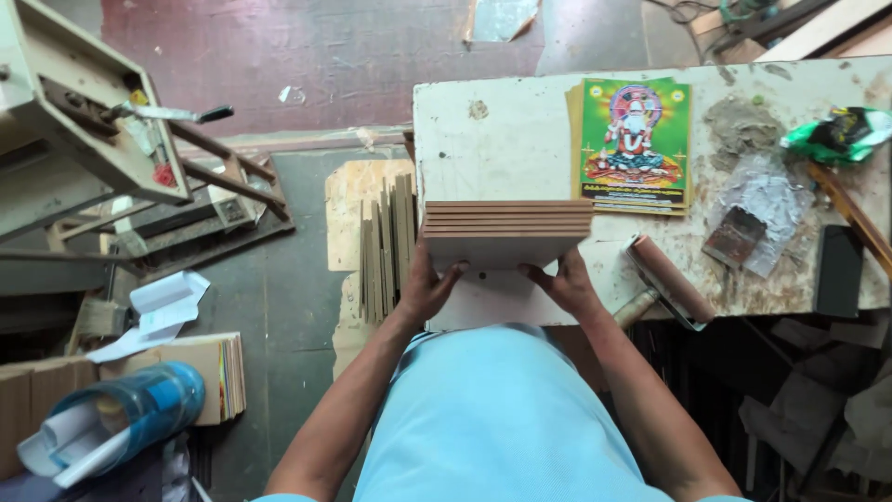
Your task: Applying adhesive to boards and laminating religious pictures to create finished art pieces.
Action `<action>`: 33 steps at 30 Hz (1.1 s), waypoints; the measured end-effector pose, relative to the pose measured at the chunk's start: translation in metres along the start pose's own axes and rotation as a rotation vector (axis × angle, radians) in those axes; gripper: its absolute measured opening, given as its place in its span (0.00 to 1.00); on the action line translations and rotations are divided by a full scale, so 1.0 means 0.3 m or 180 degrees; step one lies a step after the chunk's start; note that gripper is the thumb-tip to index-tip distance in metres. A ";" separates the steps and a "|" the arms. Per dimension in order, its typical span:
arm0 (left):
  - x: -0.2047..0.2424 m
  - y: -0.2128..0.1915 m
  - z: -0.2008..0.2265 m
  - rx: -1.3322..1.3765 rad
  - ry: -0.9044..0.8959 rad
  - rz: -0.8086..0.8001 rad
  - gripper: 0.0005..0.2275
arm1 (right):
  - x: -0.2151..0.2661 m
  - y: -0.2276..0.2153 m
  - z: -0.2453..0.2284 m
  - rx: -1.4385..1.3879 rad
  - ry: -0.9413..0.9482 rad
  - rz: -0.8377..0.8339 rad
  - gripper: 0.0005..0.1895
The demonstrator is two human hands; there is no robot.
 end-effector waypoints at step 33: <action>-0.165 -0.021 0.188 -0.1964 -0.0930 0.0901 0.16 | 0.085 -0.592 -0.130 0.3434 0.0295 0.1387 0.07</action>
Point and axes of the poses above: each hand's wrist, its own x-axis away from the middle knuckle, its own y-axis out of the palm, z = x × y, the point moved 1 cm from there along -x, towards the middle knuckle, and after that the axes turned 7 degrees about -x, right-handed, at the moved point
